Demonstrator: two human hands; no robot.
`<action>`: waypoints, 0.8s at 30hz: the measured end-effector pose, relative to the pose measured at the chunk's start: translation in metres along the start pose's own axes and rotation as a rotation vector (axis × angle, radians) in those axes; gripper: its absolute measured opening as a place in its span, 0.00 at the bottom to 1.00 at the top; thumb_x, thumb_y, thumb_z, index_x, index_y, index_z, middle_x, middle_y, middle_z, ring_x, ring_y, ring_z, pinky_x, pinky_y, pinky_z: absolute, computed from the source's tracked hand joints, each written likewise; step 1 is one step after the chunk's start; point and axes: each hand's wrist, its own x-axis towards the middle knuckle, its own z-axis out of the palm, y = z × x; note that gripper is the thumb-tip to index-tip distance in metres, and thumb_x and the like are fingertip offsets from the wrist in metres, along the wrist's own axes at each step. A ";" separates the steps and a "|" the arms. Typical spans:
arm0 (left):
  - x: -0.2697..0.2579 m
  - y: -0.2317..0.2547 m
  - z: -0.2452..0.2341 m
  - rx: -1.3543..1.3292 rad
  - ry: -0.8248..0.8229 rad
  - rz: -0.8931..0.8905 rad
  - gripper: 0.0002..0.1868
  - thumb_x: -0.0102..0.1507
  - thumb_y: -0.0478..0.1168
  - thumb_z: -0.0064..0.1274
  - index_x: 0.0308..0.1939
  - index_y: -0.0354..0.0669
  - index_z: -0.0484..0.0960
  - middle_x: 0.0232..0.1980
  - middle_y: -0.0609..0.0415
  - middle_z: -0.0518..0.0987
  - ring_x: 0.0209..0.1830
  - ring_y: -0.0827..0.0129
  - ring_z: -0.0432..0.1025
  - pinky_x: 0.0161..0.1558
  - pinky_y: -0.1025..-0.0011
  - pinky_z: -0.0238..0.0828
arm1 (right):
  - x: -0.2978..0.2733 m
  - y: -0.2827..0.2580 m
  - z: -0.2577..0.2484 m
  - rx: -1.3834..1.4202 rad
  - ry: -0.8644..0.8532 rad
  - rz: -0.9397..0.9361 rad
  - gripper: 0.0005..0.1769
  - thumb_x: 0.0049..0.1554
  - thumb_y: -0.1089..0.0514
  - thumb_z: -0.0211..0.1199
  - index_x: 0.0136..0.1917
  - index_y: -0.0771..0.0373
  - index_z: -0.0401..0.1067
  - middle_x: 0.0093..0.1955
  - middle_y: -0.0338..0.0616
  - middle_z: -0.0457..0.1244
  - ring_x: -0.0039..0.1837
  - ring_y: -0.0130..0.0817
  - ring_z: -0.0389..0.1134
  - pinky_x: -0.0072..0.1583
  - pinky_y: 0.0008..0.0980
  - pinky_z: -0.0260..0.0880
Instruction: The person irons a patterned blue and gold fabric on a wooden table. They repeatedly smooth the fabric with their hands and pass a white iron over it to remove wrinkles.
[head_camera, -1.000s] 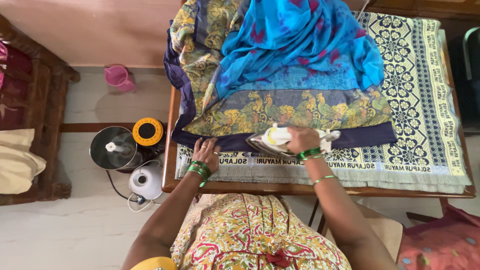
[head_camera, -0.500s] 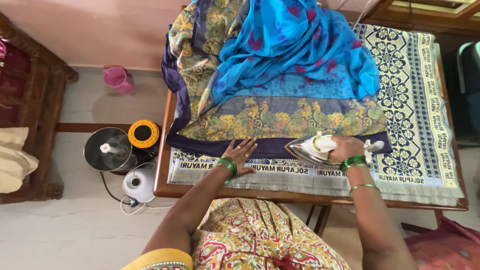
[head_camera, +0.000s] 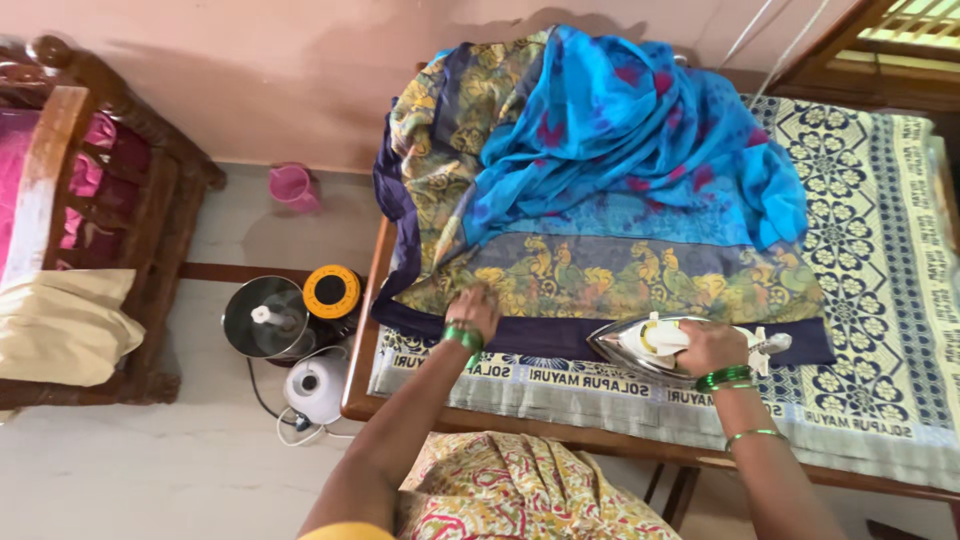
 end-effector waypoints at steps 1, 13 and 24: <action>0.013 0.000 -0.009 -0.029 0.005 -0.077 0.31 0.69 0.56 0.42 0.70 0.44 0.75 0.78 0.48 0.63 0.73 0.52 0.64 0.68 0.54 0.66 | 0.002 -0.009 0.002 0.009 -0.019 0.002 0.12 0.44 0.49 0.67 0.43 0.47 0.81 0.39 0.41 0.72 0.43 0.43 0.73 0.46 0.45 0.73; 0.118 -0.034 -0.032 0.063 0.082 -0.334 0.17 0.71 0.48 0.48 0.61 0.49 0.79 0.62 0.48 0.80 0.66 0.53 0.73 0.68 0.52 0.64 | 0.036 -0.147 -0.019 0.092 -0.006 0.073 0.12 0.45 0.49 0.68 0.43 0.51 0.81 0.33 0.46 0.71 0.35 0.45 0.72 0.41 0.45 0.73; 0.133 -0.050 -0.032 0.139 0.109 -0.228 0.18 0.72 0.43 0.36 0.60 0.50 0.78 0.60 0.48 0.81 0.61 0.55 0.76 0.65 0.51 0.67 | 0.043 -0.171 -0.022 0.071 0.005 0.113 0.06 0.41 0.55 0.67 0.37 0.51 0.78 0.31 0.42 0.69 0.34 0.42 0.71 0.38 0.42 0.72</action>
